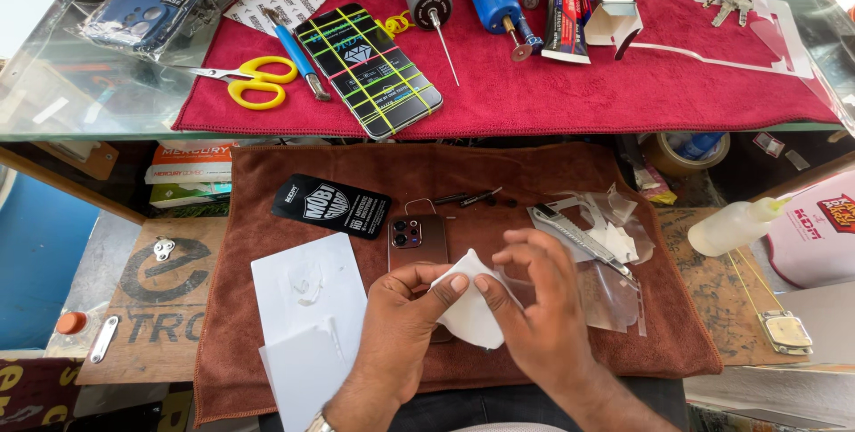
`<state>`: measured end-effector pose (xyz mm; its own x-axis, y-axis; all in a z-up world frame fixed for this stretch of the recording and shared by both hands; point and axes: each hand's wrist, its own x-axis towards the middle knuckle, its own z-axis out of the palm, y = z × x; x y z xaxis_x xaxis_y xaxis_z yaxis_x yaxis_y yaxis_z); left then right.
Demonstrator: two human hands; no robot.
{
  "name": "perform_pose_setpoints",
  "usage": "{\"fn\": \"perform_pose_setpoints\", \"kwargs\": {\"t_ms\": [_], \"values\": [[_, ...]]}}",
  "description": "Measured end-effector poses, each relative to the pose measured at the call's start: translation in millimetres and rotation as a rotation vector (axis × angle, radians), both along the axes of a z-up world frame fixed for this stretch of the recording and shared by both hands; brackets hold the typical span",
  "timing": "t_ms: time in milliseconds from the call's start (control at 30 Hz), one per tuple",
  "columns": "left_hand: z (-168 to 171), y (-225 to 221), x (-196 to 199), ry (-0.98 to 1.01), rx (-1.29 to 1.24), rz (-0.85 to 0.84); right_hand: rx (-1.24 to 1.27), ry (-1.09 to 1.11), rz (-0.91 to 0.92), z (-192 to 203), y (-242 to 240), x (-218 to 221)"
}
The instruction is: The person cleans the speaker and charging port of a mobile phone using a white cloth and a thin tool.
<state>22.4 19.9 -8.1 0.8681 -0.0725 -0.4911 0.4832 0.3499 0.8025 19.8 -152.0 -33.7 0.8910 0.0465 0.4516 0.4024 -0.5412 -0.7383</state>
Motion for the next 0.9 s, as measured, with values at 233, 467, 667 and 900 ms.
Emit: {"fn": "perform_pose_setpoints", "kwargs": {"t_ms": [233, 467, 667, 900], "values": [[-5, -10, -2, 0.012, 0.008, 0.019, 0.321, 0.374, 0.129, 1, -5, -3], [-2, -2, -5, 0.03, -0.155, -0.137, 1.178, 1.041, 0.534, -6, -25, 10], [-7, -3, -4, 0.071, -0.244, -0.151, 1.436, 1.128, 0.458, -24, -17, -2], [-12, -7, -4, -0.103, -0.066, -0.114, 1.48, 1.022, 0.357, -21, -14, -13]]}}
